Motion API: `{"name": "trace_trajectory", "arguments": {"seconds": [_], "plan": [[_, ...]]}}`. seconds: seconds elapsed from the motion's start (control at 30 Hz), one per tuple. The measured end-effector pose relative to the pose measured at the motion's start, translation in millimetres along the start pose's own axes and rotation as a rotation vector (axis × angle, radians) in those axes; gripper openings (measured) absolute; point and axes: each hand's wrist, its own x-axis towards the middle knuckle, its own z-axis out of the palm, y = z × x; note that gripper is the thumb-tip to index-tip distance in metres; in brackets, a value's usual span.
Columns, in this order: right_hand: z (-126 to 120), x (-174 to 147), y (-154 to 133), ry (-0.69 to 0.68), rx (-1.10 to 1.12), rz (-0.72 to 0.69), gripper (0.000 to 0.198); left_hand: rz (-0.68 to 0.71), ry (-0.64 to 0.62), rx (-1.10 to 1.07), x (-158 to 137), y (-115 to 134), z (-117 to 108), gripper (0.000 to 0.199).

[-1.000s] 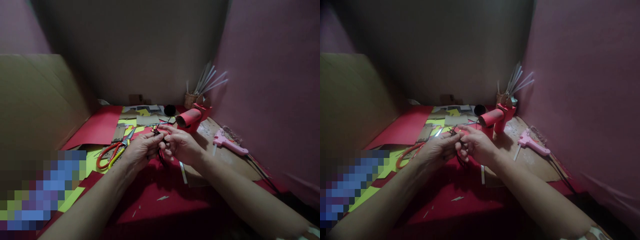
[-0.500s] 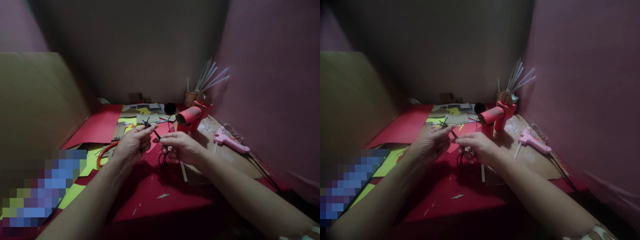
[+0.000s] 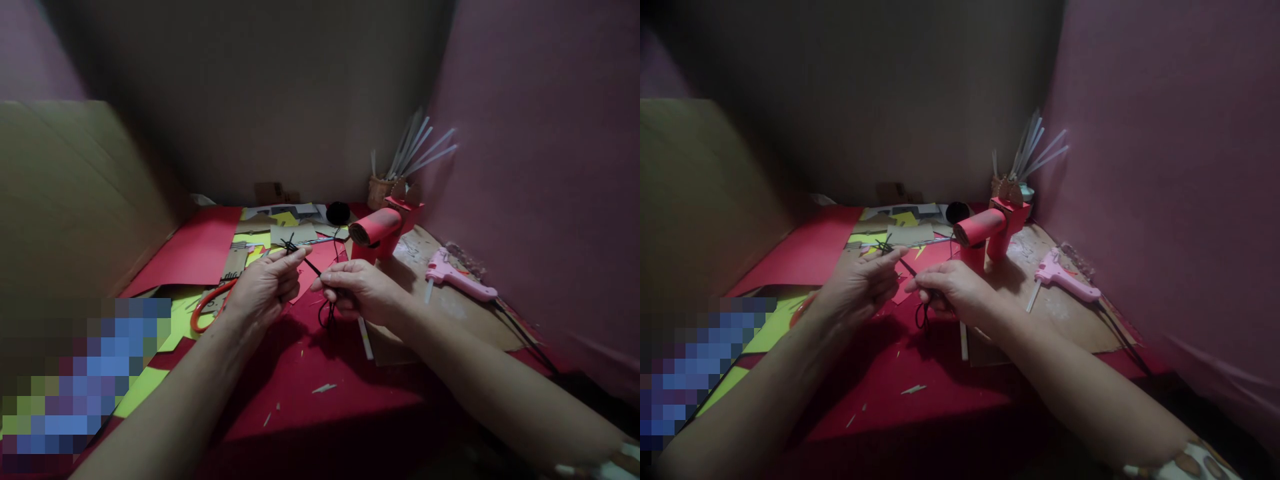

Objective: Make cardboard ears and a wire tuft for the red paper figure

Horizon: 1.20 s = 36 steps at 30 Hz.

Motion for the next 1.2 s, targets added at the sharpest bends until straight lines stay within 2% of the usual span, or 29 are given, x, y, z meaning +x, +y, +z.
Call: {"name": "trace_trajectory", "arguments": {"seconds": [0.13, 0.3, 0.5, 0.6, 0.73, 0.87, 1.2], "plan": [[-1.0, 0.7, -1.7, 0.020, 0.016, 0.019, 0.015, -0.001, 0.026, 0.000, 0.7, -0.8, 0.3, 0.017], [-2.6, 1.0, -3.7, 0.023, 0.001, 0.038, 0.015, 0.002, 0.025, 0.001, 0.2, -0.7, 1.1, 0.023], [-8.1, 3.6, -0.4, 0.009, -0.083, -0.166, 0.019, -0.016, 0.032, -0.009, -2.0, 2.3, 4.3, 0.024], [-8.1, 3.4, 0.5, -0.004, -0.084, -0.213, 0.019, -0.011, 0.023, -0.015, -2.6, 2.7, 5.6, 0.024], [-6.2, 3.1, 2.5, -0.074, 0.011, -0.100, 0.016, 0.004, 0.017, -0.009, -2.7, 2.9, 4.2, 0.023], [-4.0, 3.3, 4.5, -0.064, 0.035, 0.009, 0.015, 0.006, 0.010, -0.001, -2.9, 3.4, 2.6, 0.028], [-0.5, 2.5, 4.2, -0.029, -0.048, -0.010, 0.016, -0.007, 0.012, -0.008, -3.4, 4.1, 5.4, 0.033]]}}
